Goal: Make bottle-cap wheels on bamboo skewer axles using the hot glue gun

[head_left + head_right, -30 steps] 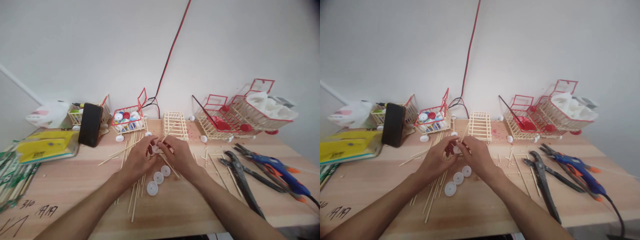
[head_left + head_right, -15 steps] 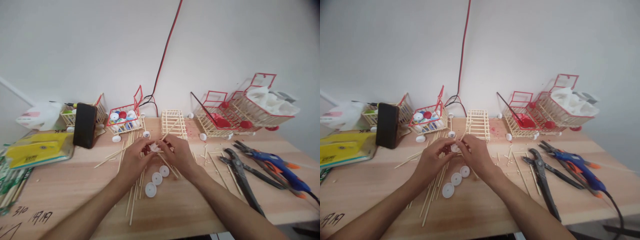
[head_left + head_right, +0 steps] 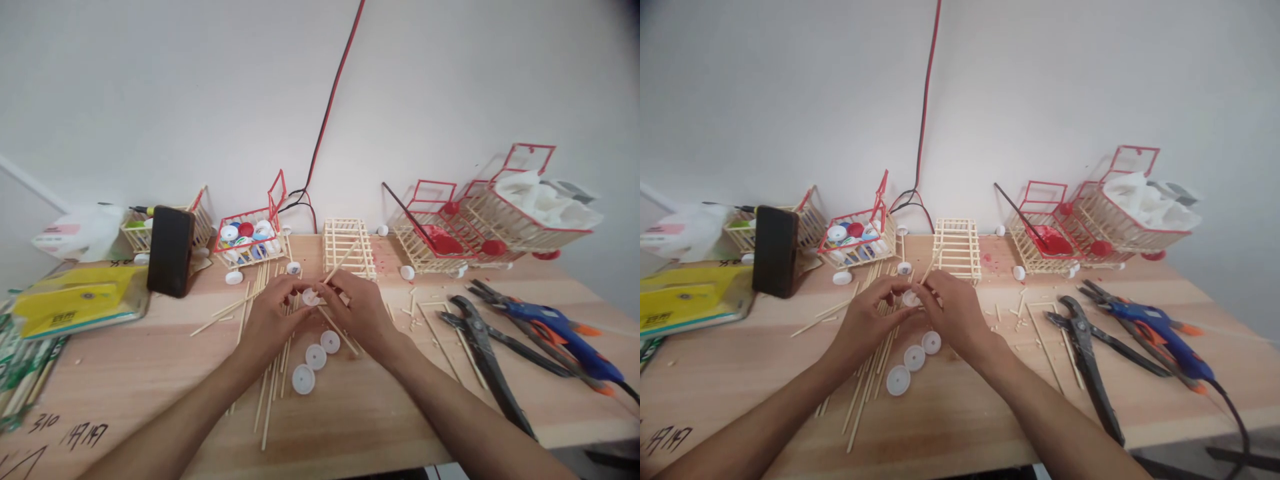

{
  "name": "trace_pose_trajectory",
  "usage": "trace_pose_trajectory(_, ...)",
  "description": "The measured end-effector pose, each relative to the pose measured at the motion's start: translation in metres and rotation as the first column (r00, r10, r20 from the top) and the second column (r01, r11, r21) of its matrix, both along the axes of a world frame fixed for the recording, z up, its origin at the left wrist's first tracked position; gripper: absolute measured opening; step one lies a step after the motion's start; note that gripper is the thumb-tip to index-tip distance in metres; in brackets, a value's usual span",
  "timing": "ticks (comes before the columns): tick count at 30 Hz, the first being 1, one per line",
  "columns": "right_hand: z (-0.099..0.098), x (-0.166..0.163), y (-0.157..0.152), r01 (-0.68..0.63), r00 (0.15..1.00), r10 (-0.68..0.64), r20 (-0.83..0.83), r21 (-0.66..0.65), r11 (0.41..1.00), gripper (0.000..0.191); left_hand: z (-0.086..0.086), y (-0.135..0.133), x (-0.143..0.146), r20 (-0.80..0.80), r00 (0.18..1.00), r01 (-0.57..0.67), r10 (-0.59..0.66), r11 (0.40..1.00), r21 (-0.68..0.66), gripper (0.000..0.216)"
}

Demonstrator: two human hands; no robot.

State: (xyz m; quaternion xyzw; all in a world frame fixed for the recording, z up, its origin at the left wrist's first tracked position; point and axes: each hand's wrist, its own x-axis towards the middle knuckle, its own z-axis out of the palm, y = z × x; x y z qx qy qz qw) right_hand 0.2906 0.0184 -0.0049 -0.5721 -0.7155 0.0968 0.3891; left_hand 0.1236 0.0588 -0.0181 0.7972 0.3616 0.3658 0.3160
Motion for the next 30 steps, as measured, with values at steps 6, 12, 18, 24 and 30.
trace_pose_trajectory(6, 0.0013, -0.0006, -0.0035, -0.017, 1.0, 0.017, -0.004, 0.014, 1.0, 0.02, 0.0024, -0.0022, 0.0005, 0.006, 1.0, 0.003, -0.003, 1.0, 0.013, 0.021)
trace_pose_trajectory(12, -0.0007, 0.0003, -0.0036, -0.034, 0.999, 0.034, 0.013, 0.009, 0.999, 0.019, -0.0009, -0.0006, 0.0002, 0.003, 1.0, 0.018, -0.018, 1.0, 0.013, 0.021)
trace_pose_trajectory(18, -0.0002, 0.0006, -0.0031, -0.032, 0.999, 0.032, 0.016, 0.009, 0.999, 0.019, -0.0005, -0.0005, 0.0006, 0.008, 1.0, 0.015, -0.015, 1.0, -0.012, 0.022)
trace_pose_trajectory(24, -0.0008, -0.0004, -0.0026, -0.031, 0.999, 0.031, 0.029, -0.003, 1.0, 0.018, 0.0015, -0.0011, 0.0013, 0.006, 1.0, 0.016, -0.016, 1.0, -0.02, 0.02)
trace_pose_trajectory(30, -0.0024, -0.0009, -0.0024, -0.04, 0.998, 0.041, 0.039, -0.013, 0.999, 0.019, 0.0005, -0.0005, 0.0011, 0.014, 0.999, 0.043, -0.042, 0.999, -0.015, 0.019)
